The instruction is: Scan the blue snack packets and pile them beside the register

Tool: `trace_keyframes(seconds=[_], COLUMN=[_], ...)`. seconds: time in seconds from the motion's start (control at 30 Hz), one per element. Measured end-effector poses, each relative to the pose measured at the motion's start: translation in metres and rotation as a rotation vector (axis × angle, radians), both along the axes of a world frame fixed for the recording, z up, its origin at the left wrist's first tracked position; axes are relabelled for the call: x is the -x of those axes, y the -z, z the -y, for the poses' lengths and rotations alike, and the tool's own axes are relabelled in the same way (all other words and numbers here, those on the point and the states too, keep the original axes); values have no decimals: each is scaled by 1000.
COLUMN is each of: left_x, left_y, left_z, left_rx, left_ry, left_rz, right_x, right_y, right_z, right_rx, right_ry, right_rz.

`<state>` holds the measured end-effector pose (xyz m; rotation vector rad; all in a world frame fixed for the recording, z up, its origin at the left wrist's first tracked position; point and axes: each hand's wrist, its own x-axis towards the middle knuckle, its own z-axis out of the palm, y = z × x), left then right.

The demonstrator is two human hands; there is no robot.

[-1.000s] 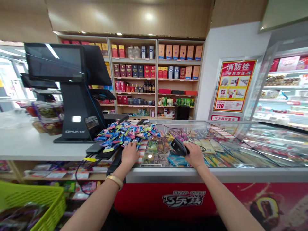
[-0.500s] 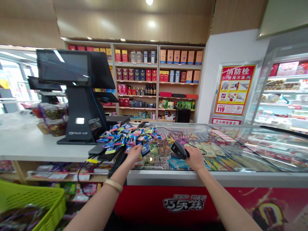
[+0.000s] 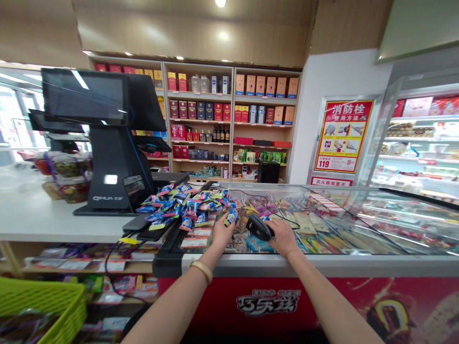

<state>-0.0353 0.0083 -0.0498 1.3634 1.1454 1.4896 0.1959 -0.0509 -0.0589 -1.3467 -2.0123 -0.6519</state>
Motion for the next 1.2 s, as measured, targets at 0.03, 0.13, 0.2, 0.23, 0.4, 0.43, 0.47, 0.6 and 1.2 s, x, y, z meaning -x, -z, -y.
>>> trace_keyframes(seconds=[0.03, 0.13, 0.2, 0.23, 0.4, 0.43, 0.47, 0.6, 1.2], left_x=[-5, -16, -19, -20, -20, -20, -20, -20, -84], left_y=[0, 1, 2, 3, 5, 5, 5, 4, -7], left_z=[1, 3, 3, 3, 2, 2, 2, 4, -3], left_rx=[-25, -78, -93, -96, -97, -97, -97, -98, -87], left_ry=[-5, -11, -11, -11, -2, -1, 0, 0, 94], left_rz=[-27, -108, -161, -187, -291, -308, -323, -377, -708], right_x=[1, 2, 2, 2, 2, 2, 1, 1, -20], right_y=[-1, -2, -3, -3, -3, -3, -3, -4, 1], right_z=[0, 1, 2, 2, 0, 0, 0, -1, -4], right_rx=[4, 22, 37, 46, 83, 87, 91, 99, -131], right_ry=[-5, -15, -21, -24, -27, -26, -26, -30, 187], right_rz=[9, 29, 37, 40, 44, 45, 47, 59, -130])
